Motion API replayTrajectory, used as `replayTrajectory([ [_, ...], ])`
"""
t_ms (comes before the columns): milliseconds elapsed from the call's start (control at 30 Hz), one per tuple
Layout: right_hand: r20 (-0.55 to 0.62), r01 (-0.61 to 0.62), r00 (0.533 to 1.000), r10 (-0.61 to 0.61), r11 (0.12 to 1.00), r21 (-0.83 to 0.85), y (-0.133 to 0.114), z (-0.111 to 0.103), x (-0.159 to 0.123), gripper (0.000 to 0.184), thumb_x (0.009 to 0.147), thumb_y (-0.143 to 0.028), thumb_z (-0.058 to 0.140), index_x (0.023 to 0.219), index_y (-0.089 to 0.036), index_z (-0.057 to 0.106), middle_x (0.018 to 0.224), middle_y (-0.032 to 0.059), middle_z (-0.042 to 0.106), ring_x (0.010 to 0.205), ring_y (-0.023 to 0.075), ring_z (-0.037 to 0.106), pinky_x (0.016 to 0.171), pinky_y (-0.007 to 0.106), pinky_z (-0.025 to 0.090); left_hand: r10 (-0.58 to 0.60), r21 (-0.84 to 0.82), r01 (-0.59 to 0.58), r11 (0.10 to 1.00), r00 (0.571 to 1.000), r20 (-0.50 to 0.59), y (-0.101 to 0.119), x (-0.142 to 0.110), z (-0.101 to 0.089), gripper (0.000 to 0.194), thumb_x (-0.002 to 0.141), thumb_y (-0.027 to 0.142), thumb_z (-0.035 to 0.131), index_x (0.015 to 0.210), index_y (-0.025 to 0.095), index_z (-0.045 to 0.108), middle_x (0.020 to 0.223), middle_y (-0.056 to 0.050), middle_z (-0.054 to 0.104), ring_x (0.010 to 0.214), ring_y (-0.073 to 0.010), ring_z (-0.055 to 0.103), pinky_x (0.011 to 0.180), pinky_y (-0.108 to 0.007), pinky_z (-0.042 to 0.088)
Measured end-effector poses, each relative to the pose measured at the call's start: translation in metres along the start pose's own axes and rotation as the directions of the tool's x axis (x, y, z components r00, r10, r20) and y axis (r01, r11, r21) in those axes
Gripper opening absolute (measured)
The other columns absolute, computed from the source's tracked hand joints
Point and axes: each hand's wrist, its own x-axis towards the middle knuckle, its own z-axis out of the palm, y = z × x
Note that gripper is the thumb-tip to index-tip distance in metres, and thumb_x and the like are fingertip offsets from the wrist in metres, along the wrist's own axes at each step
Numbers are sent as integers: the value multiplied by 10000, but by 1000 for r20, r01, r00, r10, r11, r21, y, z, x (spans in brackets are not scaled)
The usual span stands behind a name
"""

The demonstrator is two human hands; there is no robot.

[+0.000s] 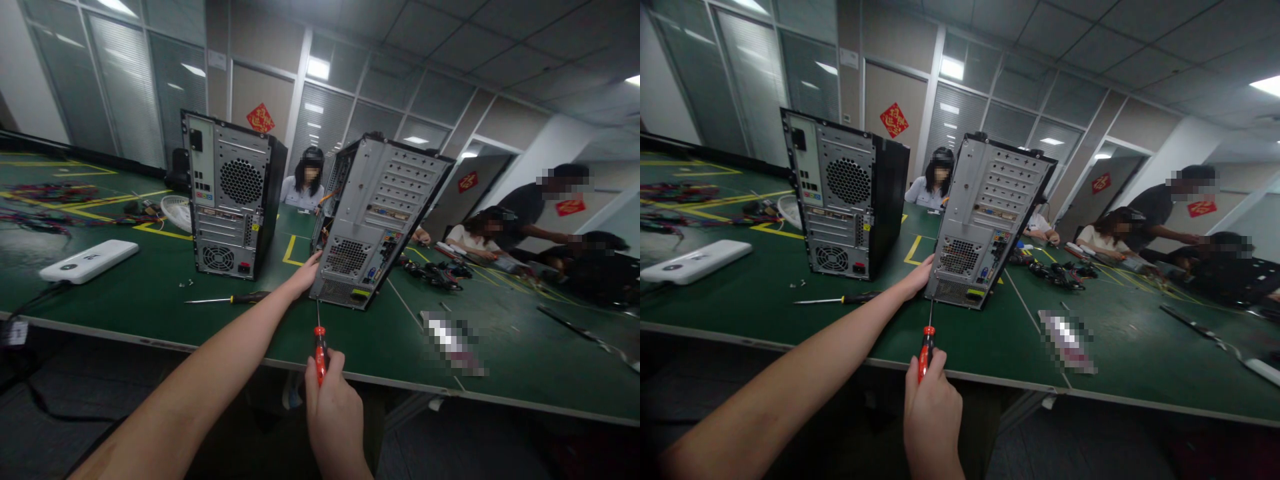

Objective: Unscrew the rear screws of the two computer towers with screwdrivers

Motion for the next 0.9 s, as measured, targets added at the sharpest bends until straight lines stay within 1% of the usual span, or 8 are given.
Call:
replayTrajectory([
  [167,39,-81,996,77,990,119,0,-3,-1,162,1084,-344,403,1150,-215,475,713,26,743,605,246,750,493,253,329,0,-3,0,1000,1000,2,2,-2,0,670,892,445,601,1520,248,476,1473,-81,612,1351,-271,563,1137,-392,416],
  [367,32,-103,995,98,962,254,2,1,0,231,1086,-400,352,1148,-210,468,721,41,741,621,260,746,507,260,343,-26,-1,26,1000,1000,1,0,-1,-1,678,894,482,600,1526,274,469,1469,-84,615,1333,-286,579,1129,-428,423],
  [433,33,-111,994,106,962,249,3,1,0,244,1086,-416,351,1146,-212,473,700,33,730,611,256,739,500,256,332,-34,-8,34,999,999,5,-1,0,-1,686,893,497,601,1529,278,465,1468,-85,615,1324,-291,585,1123,-436,428],
  [567,21,-81,997,79,988,131,4,-2,0,229,1064,-444,433,1046,-236,527,627,-5,668,526,224,688,475,248,288,-19,8,18,1000,1000,9,-4,2,-3,687,884,522,612,1519,293,482,1464,-74,618,1331,-293,578,1124,-432,428],
  [633,-39,-19,999,24,993,116,5,-2,-1,248,1057,-456,451,986,-243,557,669,-3,652,548,204,678,479,241,314,-18,26,18,999,1000,0,-5,3,-4,694,881,530,613,1519,293,482,1471,-72,612,1346,-298,564,1132,-437,419],
  [700,-151,52,988,-29,988,148,6,-2,-1,307,1057,-487,434,982,-235,592,819,36,656,605,190,680,496,240,381,-21,31,21,999,1000,1,-5,3,-5,695,884,533,606,1525,297,475,1468,-72,613,1343,-300,566,1132,-446,418],
  [800,-297,125,953,-62,972,199,7,1,0,384,1065,-492,394,1096,-201,643,1047,105,603,670,173,681,535,258,478,-20,20,19,1000,999,28,-4,2,-4,693,890,545,594,1529,307,469,1444,-73,632,1310,-301,591,1114,-453,434],
  [900,-331,195,936,-117,957,215,7,1,1,369,1080,-410,375,1133,-206,678,1096,114,564,694,162,677,561,269,517,5,-1,-5,1000,1000,23,-2,1,-2,683,889,496,604,1523,279,477,1422,-75,650,1301,-279,600,1121,-417,432],
])
